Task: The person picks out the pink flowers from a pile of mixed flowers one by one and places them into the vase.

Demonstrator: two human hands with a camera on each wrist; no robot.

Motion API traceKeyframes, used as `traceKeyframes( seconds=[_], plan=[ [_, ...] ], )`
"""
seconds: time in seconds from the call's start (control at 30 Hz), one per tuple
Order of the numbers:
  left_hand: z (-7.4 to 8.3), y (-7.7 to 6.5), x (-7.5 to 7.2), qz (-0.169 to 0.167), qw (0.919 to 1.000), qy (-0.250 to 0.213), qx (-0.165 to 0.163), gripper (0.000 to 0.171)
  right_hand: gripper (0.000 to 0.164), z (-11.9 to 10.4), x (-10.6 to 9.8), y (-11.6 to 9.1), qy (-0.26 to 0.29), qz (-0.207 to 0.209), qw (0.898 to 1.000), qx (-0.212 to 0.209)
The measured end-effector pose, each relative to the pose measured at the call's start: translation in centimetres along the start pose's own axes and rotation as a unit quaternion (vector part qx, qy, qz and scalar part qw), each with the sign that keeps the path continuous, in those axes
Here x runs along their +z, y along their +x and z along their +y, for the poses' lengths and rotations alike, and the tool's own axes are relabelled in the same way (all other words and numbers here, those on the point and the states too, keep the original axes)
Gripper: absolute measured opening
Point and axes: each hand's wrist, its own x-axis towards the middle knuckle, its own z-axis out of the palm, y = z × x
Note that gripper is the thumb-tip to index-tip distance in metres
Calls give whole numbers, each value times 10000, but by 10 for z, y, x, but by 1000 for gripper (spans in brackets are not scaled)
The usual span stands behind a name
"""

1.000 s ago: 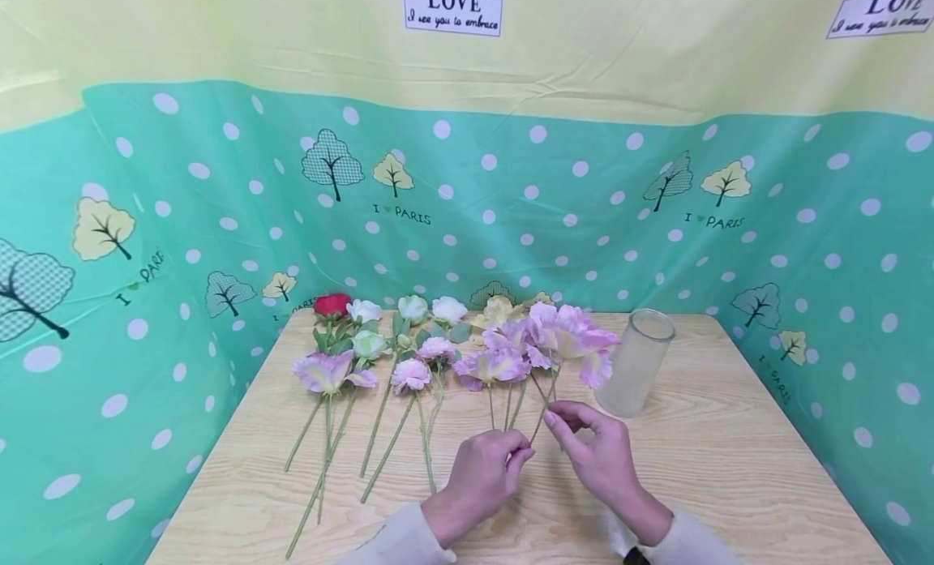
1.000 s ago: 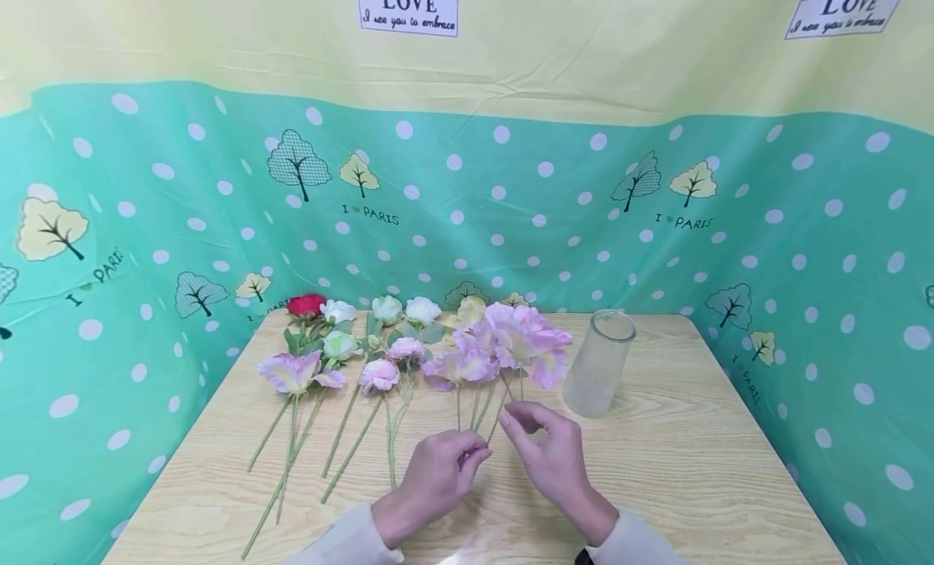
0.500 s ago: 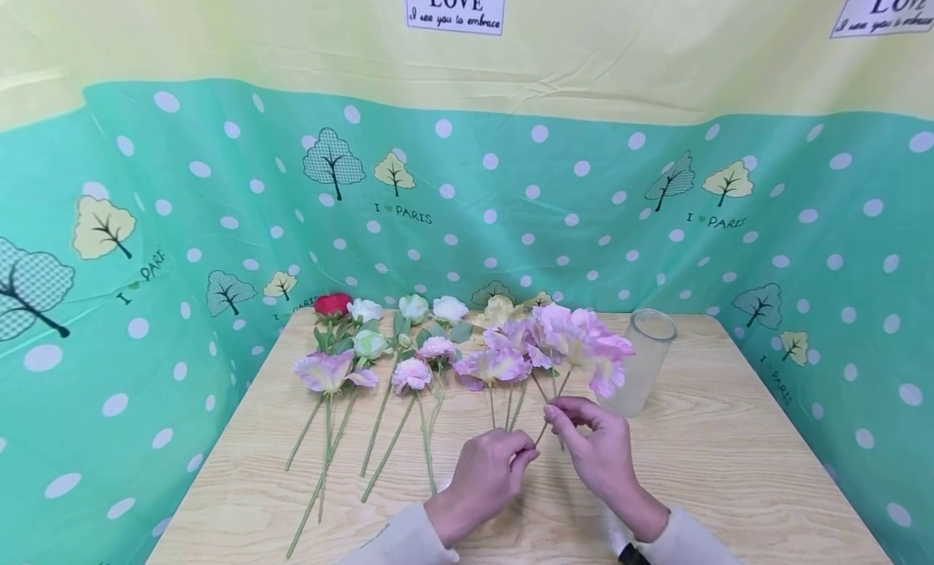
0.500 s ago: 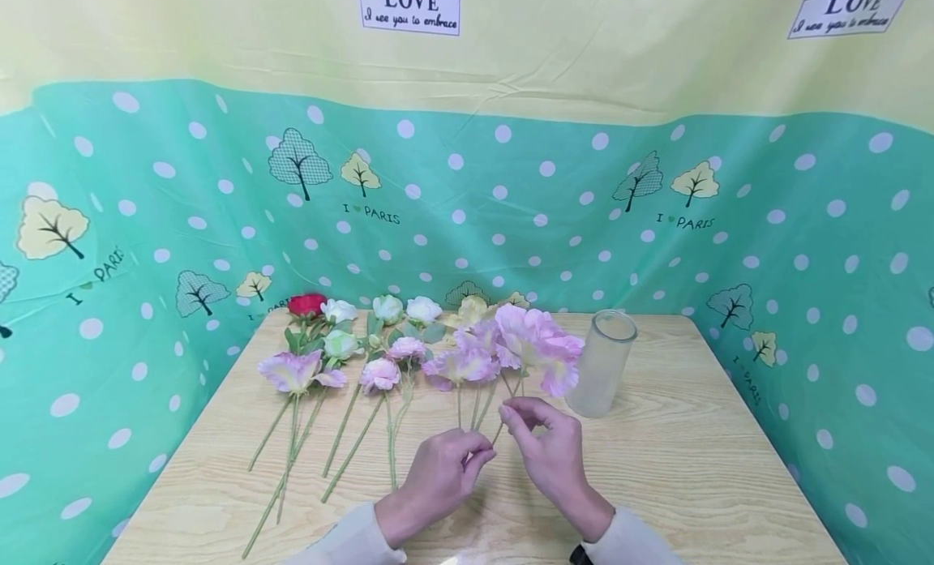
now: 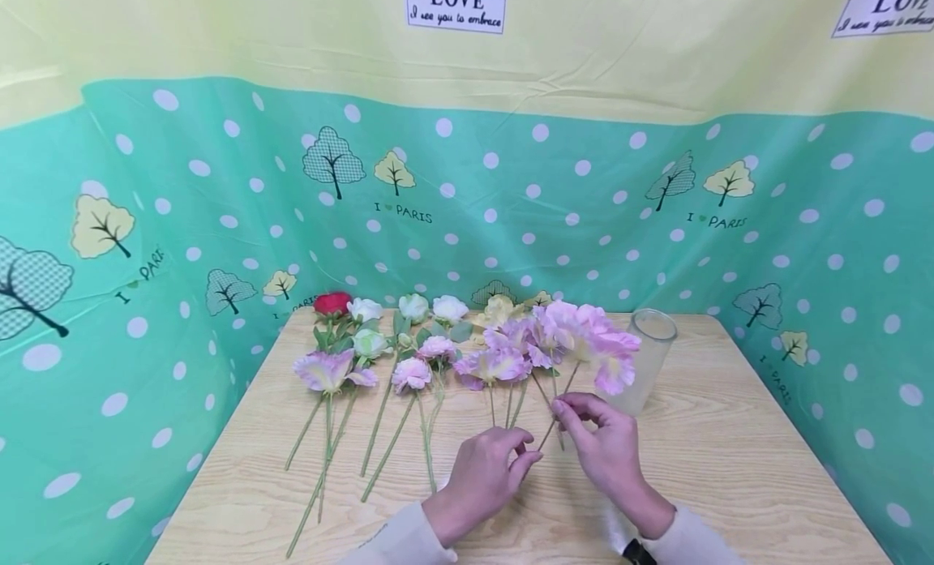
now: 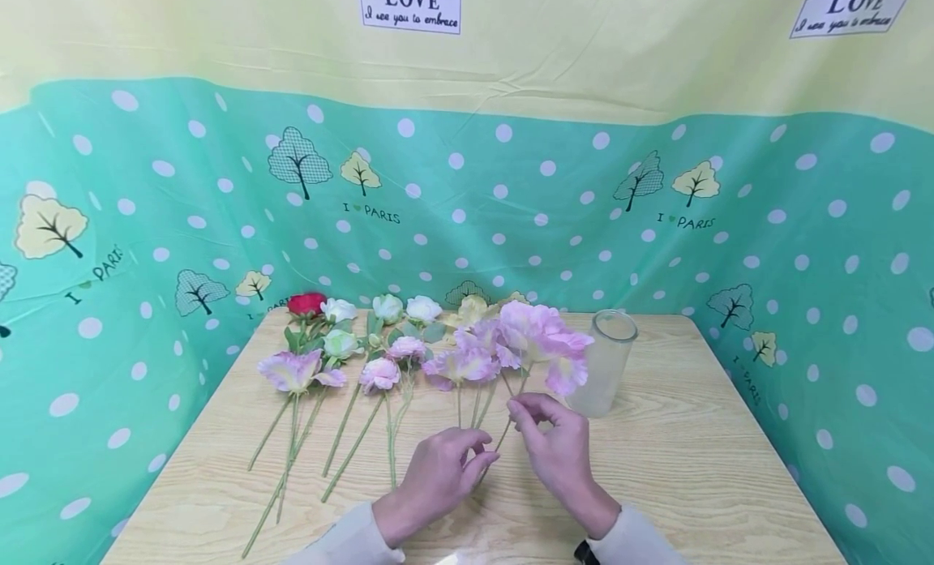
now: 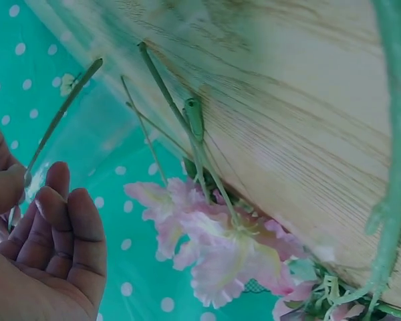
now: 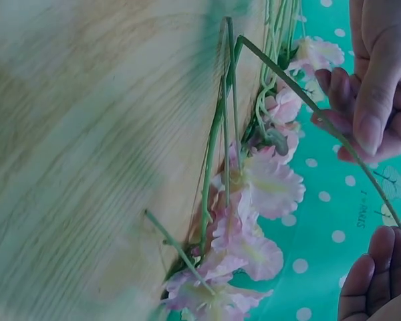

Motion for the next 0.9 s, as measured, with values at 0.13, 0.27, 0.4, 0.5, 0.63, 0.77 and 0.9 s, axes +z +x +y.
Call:
traceKeyframes(
  seconds=[0.13, 0.27, 0.4, 0.5, 0.63, 0.77, 0.9],
  plan=[
    [-3, -2, -2, -84, 9998, 129, -91, 19, 10, 3, -5, 4, -78, 76, 9998, -141],
    [-8, -4, -3, -64, 9996, 286, -54, 24, 11, 2, -11, 9, -178, 184, 9994, -217],
    [-13, -7, -4, -35, 9989, 465, -3, 30, 12, 4, -16, 13, -265, 338, 9984, -379],
    [-17, -9, -6, -71, 9980, 634, -12, 33, 12, 6, -20, 17, -340, 388, 9971, -568],
    [-20, -11, -9, -168, 9967, 786, -100, 35, 11, 8, -27, 22, -452, 386, 9954, -748],
    [-22, -13, -13, -305, 9952, 914, -184, 37, 11, 9, -33, 27, -590, 469, 9937, -826],
    [-25, -16, -14, -372, 9933, 1074, -183, 37, 11, 9, -38, 31, -662, 554, 9926, -853]
  ],
)
